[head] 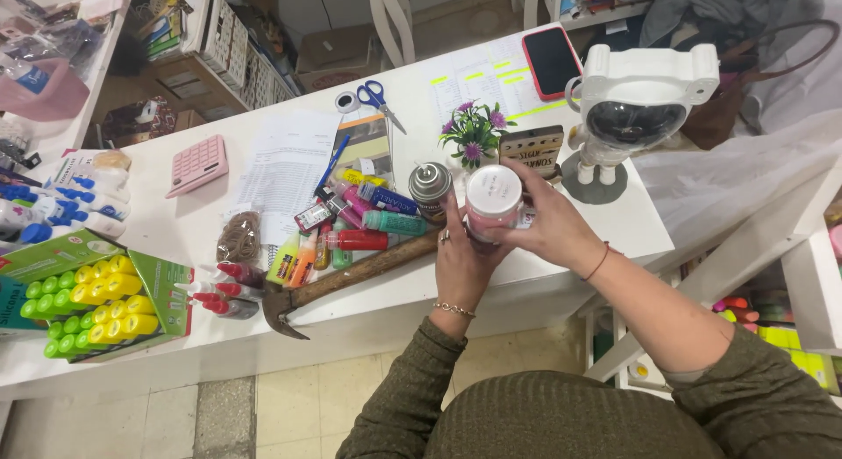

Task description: The person organizes stationery items in a store, starting by arranging K-pop themed notebooks on a display stand. They then move to a white shelving unit to retrieve various craft supplies, including paint tubes and jars, placing them on a nearby table. Finally, they pick up a box of glue sticks and place it on the shelf.

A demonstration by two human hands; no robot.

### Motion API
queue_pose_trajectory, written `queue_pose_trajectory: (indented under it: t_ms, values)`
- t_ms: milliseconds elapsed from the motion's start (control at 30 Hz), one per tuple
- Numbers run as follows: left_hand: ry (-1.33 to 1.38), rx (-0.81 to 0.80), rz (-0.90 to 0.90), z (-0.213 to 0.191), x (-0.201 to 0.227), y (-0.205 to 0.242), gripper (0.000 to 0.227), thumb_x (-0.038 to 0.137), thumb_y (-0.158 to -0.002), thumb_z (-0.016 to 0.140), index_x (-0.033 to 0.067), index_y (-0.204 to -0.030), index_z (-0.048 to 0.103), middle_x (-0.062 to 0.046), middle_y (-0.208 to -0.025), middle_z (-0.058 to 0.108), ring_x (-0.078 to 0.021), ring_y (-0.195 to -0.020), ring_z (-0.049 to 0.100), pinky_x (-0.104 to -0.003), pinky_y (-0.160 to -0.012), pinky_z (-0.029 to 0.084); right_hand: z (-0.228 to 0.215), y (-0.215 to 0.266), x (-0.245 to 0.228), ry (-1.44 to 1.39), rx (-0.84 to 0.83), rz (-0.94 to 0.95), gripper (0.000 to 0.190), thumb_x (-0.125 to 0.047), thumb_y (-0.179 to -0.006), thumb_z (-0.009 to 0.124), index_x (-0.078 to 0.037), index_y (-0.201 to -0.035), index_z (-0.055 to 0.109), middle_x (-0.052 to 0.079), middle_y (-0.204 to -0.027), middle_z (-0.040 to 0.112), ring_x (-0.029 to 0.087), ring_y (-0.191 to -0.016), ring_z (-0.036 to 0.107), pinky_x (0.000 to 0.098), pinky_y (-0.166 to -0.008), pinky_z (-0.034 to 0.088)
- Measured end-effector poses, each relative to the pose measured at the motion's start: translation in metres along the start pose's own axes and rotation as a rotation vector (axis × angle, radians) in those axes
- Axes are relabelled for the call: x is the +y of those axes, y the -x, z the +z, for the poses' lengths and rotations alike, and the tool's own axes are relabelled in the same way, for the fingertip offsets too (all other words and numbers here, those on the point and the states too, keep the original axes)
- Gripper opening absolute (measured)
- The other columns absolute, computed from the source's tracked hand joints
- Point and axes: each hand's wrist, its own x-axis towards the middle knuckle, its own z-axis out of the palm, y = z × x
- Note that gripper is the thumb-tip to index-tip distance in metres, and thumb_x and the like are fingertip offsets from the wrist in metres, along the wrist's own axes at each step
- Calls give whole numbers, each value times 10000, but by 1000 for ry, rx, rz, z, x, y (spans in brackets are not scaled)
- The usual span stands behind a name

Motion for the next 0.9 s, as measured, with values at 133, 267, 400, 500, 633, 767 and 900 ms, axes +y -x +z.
queue_pose_trajectory:
  t_ms: [133, 267, 400, 500, 633, 767, 900]
  values:
    - [-34, -12, -31, 12, -9, -1, 1246, 369, -730, 950, -10, -1603, 145, -209, -1167, 670, -398, -1015, 666, -467, -856, 554, 1, -9, 5, -12, 18, -23, 1021, -378, -713, 887, -93, -1550, 376, 162, -1404, 610, 267, -1252, 652, 364, -1055, 519]
    - [22, 3, -23, -3, 9, -9, 1184, 319, -765, 931, -6, -1606, 163, -273, -1311, 599, -433, -1143, 644, -463, -944, 556, -1, 3, 16, -22, 37, -80, 1072, -357, -732, 893, -45, -1568, 300, 202, -1455, 543, 290, -1330, 575, 390, -1112, 457]
    - [-8, 45, 17, -21, 26, 15, 1124, 279, -748, 919, -27, -1563, 208, -307, -1424, 508, -476, -1273, 566, -472, -1049, 495, -5, 65, 38, 65, 170, -116, 960, -299, -840, 841, -16, -1577, 294, 232, -1511, 481, 292, -1374, 526, 405, -1115, 462]
    - [1, 9, 45, -11, 22, 62, 960, 244, -809, 890, -6, -1523, 298, -249, -1415, 518, -420, -1267, 581, -459, -1075, 477, -12, 133, 51, 0, 168, -74, 703, -215, -904, 745, -16, -1497, 424, 202, -1459, 568, 283, -1302, 609, 384, -1085, 503]
    - [208, -92, 57, 20, 53, 115, 791, 221, -873, 853, 25, -1478, 382, -202, -1375, 580, -337, -1207, 651, -408, -1033, 548, -16, 237, 112, -14, 89, 119, 557, -220, -907, 712, -42, -1404, 533, 145, -1323, 683, 245, -1168, 699, 354, -1003, 558]
    - [316, -489, 145, 57, 111, 159, 605, 234, -915, 796, 72, -1409, 487, -110, -1220, 690, -245, -1008, 722, -391, -862, 582, -16, 352, 154, -28, -39, 438, 404, -276, -912, 690, -89, -1269, 657, 87, -1186, 775, 201, -1034, 759, 338, -902, 598]
    - [337, -798, 200, 94, 163, 205, 546, 297, -937, 749, 107, -1400, 530, -91, -1125, 689, -221, -898, 732, -386, -736, 582, -16, 455, 196, -78, -58, 686, 413, -316, -885, 711, -89, -1226, 669, 85, -1165, 768, 189, -968, 783, 332, -869, 613]
